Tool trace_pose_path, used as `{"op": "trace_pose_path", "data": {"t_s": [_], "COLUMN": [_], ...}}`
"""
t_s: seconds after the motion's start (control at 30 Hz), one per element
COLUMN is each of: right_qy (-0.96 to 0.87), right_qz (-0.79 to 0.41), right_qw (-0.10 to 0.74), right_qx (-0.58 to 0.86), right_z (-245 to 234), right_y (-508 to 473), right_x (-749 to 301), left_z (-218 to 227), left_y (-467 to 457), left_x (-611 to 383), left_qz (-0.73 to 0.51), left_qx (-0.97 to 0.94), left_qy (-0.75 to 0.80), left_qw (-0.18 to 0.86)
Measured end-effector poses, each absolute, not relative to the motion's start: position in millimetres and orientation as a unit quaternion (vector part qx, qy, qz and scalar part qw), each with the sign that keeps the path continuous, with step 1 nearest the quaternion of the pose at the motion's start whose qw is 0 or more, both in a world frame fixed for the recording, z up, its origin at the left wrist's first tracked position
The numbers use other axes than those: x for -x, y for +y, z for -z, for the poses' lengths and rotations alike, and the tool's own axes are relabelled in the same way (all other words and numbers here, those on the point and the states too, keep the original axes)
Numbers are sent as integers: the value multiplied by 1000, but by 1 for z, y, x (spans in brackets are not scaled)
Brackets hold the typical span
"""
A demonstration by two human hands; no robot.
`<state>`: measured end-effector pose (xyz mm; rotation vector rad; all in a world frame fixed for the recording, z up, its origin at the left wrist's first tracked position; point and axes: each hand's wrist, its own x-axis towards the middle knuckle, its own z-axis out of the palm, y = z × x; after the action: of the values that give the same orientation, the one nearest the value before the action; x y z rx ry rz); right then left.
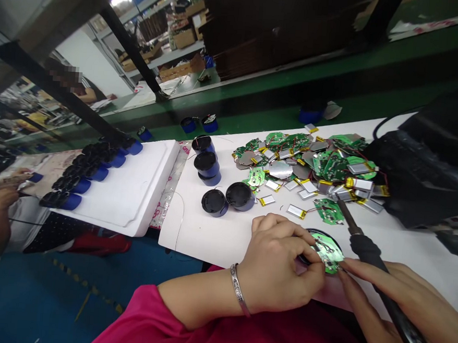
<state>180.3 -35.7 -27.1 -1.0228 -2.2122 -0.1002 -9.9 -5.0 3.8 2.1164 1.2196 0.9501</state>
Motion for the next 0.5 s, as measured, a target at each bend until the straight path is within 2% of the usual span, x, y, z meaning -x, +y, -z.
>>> {"op": "trace_pose_path", "data": {"t_s": [0.1, 0.33, 0.4, 0.5], "right_qy": [-849, -786, -782, -789], "right_qz": [45, -16, -18, -18], "right_qw": [347, 353, 358, 357], "right_qx": [395, 507, 509, 500], "right_z": [35, 118, 122, 98], "right_y": [-43, -91, -91, -75], "right_x": [-183, -222, -224, -212], "left_z": [-5, -10, -10, -7], "left_y": [-5, -6, -7, -10], "left_x": [10, 13, 12, 7], "left_qz": [-341, -317, -324, -341], "left_qx": [-771, -774, -773, -765], "left_qy": [465, 462, 466, 484], "left_qw": [272, 295, 281, 254]}}
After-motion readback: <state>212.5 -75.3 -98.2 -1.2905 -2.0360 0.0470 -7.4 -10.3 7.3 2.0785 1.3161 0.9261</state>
